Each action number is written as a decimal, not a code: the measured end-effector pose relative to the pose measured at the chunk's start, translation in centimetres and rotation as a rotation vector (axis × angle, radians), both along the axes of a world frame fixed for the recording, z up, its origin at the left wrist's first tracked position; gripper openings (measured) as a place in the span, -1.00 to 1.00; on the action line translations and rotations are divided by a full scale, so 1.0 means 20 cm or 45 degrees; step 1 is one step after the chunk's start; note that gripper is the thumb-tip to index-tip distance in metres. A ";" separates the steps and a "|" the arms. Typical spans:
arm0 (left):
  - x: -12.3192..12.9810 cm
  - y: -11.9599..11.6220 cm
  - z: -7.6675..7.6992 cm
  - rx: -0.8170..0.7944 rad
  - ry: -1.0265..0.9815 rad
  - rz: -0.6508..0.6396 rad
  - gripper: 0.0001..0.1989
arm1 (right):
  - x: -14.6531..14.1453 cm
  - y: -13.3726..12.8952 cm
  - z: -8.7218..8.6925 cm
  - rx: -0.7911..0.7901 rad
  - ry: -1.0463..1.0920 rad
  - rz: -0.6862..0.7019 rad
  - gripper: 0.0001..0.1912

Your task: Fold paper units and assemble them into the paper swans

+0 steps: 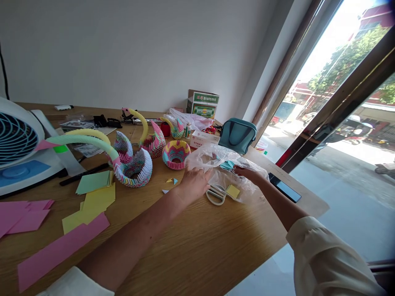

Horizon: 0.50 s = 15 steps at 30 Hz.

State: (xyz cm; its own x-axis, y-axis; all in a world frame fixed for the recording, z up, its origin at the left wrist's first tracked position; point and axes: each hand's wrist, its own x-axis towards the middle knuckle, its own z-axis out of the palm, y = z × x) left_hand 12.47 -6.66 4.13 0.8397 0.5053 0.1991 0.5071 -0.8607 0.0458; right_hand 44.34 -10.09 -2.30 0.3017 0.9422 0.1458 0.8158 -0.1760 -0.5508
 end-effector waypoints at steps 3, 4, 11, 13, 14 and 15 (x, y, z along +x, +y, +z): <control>-0.03 0.02 -0.01 0.000 0.007 -0.082 -0.65 | -0.06 -0.05 0.04 0.037 0.256 0.069 -0.60; -0.04 0.02 -0.01 -0.006 -0.010 -0.126 -0.65 | -0.10 -0.07 0.05 0.054 0.320 0.096 -0.56; -0.16 -0.01 -0.05 -0.416 -0.467 -0.390 -0.77 | -0.52 -0.29 0.18 0.255 0.816 0.401 -0.59; -0.21 -0.06 -0.05 -0.649 -0.674 -0.359 -0.78 | -0.66 -0.33 0.21 0.326 0.815 0.462 -0.66; -0.23 -0.08 -0.05 -0.752 -0.764 -0.322 -0.78 | -0.74 -0.35 0.21 0.352 0.768 0.484 -0.71; -0.26 -0.11 -0.05 -0.839 -0.840 -0.277 -0.79 | -0.81 -0.35 0.21 0.368 0.710 0.502 -0.76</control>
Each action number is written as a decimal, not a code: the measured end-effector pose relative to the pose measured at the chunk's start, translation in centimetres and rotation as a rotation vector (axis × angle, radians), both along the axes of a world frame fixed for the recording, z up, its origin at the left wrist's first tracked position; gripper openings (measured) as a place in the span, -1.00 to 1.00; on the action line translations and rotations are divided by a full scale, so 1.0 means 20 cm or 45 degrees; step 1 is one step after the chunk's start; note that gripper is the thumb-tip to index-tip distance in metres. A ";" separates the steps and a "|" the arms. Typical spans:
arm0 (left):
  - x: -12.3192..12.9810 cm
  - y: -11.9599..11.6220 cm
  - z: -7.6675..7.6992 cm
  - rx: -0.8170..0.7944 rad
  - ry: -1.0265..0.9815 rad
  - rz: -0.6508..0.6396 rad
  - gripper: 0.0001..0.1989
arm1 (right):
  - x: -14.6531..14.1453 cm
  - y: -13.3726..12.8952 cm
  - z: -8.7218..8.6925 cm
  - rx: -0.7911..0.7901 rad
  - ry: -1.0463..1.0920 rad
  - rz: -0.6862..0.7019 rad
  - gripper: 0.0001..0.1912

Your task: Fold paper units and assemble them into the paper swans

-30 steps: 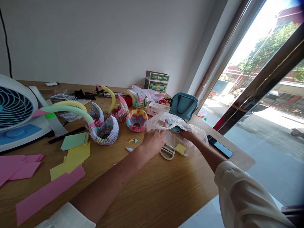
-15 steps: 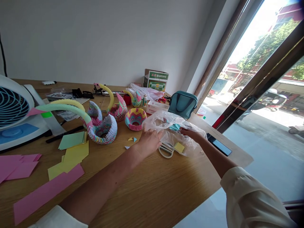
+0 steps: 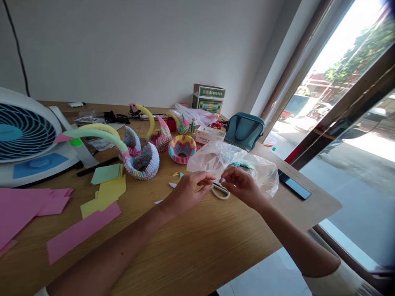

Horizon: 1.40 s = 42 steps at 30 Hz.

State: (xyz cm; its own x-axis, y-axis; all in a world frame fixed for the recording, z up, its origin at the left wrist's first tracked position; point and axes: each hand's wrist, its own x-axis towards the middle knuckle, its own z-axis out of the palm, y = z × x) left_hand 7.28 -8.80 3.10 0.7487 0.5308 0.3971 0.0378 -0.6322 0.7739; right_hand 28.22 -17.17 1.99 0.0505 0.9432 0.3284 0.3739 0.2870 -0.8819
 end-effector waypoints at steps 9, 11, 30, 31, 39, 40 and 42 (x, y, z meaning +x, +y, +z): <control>-0.34 -0.06 -0.10 -0.219 -0.091 0.287 -0.89 | -0.47 0.10 -0.06 0.383 -0.392 0.094 -0.86; -0.39 -0.06 -0.13 -0.198 -0.090 0.331 -0.91 | -0.52 0.13 -0.08 0.438 -0.431 0.151 -0.81; -0.51 -0.02 -0.26 -0.853 -0.314 0.238 -0.81 | -0.70 0.19 -0.21 -0.289 0.645 0.385 -0.81; -0.52 -0.01 -0.26 -0.839 -0.316 0.244 -0.82 | -0.69 0.19 -0.22 -0.287 0.628 0.372 -0.81; -0.64 0.21 -0.22 -1.144 -0.787 0.500 -0.74 | -0.63 0.22 -0.33 -0.177 -0.007 0.201 -0.89; -0.65 0.23 -0.23 -1.189 -0.793 0.502 -0.73 | -0.64 0.22 -0.34 -0.153 -0.106 0.226 -0.87; -0.66 0.23 -0.25 -1.258 -0.777 0.504 -0.71 | -0.67 0.23 -0.35 -0.107 -0.293 0.280 -0.80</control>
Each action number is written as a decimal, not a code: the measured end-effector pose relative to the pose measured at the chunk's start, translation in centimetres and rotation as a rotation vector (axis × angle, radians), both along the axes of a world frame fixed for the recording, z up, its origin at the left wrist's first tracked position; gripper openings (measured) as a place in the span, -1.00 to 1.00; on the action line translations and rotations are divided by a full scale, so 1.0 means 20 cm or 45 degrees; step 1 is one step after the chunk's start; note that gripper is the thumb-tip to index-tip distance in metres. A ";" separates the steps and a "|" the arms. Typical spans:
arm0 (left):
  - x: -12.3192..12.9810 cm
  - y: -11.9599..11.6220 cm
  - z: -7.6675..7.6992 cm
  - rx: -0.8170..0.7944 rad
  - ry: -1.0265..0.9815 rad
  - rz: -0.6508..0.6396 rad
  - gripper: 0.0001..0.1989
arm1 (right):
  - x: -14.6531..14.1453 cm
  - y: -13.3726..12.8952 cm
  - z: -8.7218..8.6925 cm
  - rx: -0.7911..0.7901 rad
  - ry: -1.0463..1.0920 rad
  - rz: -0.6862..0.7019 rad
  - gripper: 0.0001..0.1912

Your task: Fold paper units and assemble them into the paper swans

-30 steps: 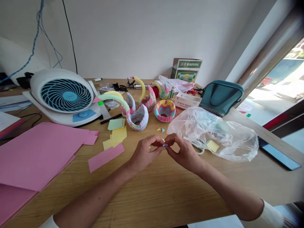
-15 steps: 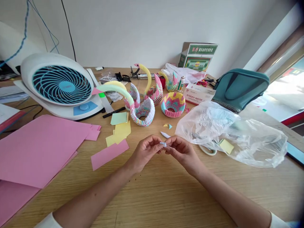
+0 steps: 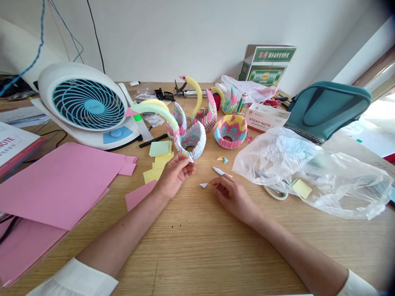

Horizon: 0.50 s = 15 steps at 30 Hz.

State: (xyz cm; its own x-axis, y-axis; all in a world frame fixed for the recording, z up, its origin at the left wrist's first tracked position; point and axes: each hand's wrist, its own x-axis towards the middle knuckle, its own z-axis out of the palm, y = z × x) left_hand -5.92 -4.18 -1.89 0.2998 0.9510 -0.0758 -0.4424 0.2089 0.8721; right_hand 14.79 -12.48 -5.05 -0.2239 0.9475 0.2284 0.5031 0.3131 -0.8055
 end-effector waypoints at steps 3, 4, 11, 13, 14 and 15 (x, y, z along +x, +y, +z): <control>0.01 -0.02 -0.03 -0.041 0.033 -0.041 -0.71 | -0.06 0.04 0.00 0.076 -0.229 -0.016 -0.75; 0.01 -0.03 -0.04 -0.045 0.047 -0.057 -0.72 | -0.08 0.05 0.00 0.092 -0.299 -0.037 -0.76; 0.01 -0.03 -0.09 -0.058 0.021 -0.133 -0.67 | -0.15 0.07 0.01 0.213 -0.423 -0.031 -0.90; 0.00 -0.01 -0.12 -0.085 0.057 -0.092 -0.65 | -0.13 0.04 0.02 0.227 -0.376 0.059 -0.88; 0.00 0.00 -0.13 -0.107 0.076 -0.094 -0.64 | -0.11 0.01 0.04 0.220 -0.375 0.097 -0.88; -0.01 0.01 -0.14 -0.111 0.085 -0.101 -0.64 | -0.09 -0.02 0.06 0.212 -0.375 0.112 -0.88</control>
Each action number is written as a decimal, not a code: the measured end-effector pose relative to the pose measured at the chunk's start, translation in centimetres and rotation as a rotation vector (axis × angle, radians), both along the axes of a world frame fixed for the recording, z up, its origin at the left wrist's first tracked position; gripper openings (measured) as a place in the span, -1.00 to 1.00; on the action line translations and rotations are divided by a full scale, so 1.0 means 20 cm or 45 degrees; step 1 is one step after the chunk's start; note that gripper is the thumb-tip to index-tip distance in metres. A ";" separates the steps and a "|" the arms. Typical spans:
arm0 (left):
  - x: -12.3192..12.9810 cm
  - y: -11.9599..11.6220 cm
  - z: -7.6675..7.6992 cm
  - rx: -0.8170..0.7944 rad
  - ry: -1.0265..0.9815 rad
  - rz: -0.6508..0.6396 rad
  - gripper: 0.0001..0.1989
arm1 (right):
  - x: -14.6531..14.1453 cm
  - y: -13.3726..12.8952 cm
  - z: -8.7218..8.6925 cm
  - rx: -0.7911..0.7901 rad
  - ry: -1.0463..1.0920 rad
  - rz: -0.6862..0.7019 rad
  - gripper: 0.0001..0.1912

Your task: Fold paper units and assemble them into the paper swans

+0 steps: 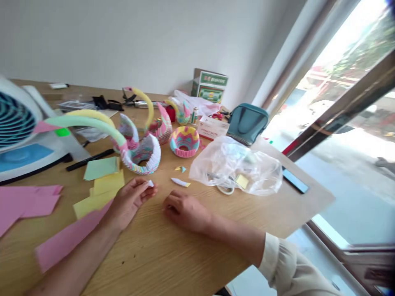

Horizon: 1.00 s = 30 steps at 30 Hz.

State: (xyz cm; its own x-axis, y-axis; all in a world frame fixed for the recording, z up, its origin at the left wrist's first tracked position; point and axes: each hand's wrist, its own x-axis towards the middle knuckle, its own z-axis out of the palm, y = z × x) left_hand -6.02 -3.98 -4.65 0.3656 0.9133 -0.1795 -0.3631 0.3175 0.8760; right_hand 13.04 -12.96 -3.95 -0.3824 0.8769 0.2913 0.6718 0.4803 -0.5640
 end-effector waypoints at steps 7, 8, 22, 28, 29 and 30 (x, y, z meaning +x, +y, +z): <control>-0.01 0.01 0.01 0.010 0.038 -0.042 -0.59 | 0.55 -0.31 0.20 0.042 0.171 -0.549 -0.85; 0.00 0.01 0.02 0.011 0.042 -0.039 -0.59 | 0.67 -0.33 0.22 0.058 0.141 -0.674 -0.83; 0.01 -0.04 0.01 0.066 0.036 -0.074 -0.57 | 1.14 -0.14 0.41 -0.096 -0.668 -1.259 -0.79; 0.05 -0.12 0.03 0.098 -0.019 -0.144 -0.64 | 0.54 -0.20 0.38 -0.015 -0.249 -0.625 -0.74; 0.05 -0.13 0.03 0.120 -0.015 -0.128 -0.65 | 0.43 -0.17 0.35 -0.097 -0.018 -0.489 -0.79; 0.06 -0.14 0.03 0.143 -0.010 -0.112 -0.66 | 0.32 -0.15 0.32 -0.184 0.231 -0.373 -0.81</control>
State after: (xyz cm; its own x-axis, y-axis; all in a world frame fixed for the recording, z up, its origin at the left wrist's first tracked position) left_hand -4.79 -6.75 -4.03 0.4464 0.8917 -0.0752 -0.3448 0.2489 0.9051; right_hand 19.34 -15.88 2.51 -0.0625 0.9786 0.1963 0.6521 0.1889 -0.7342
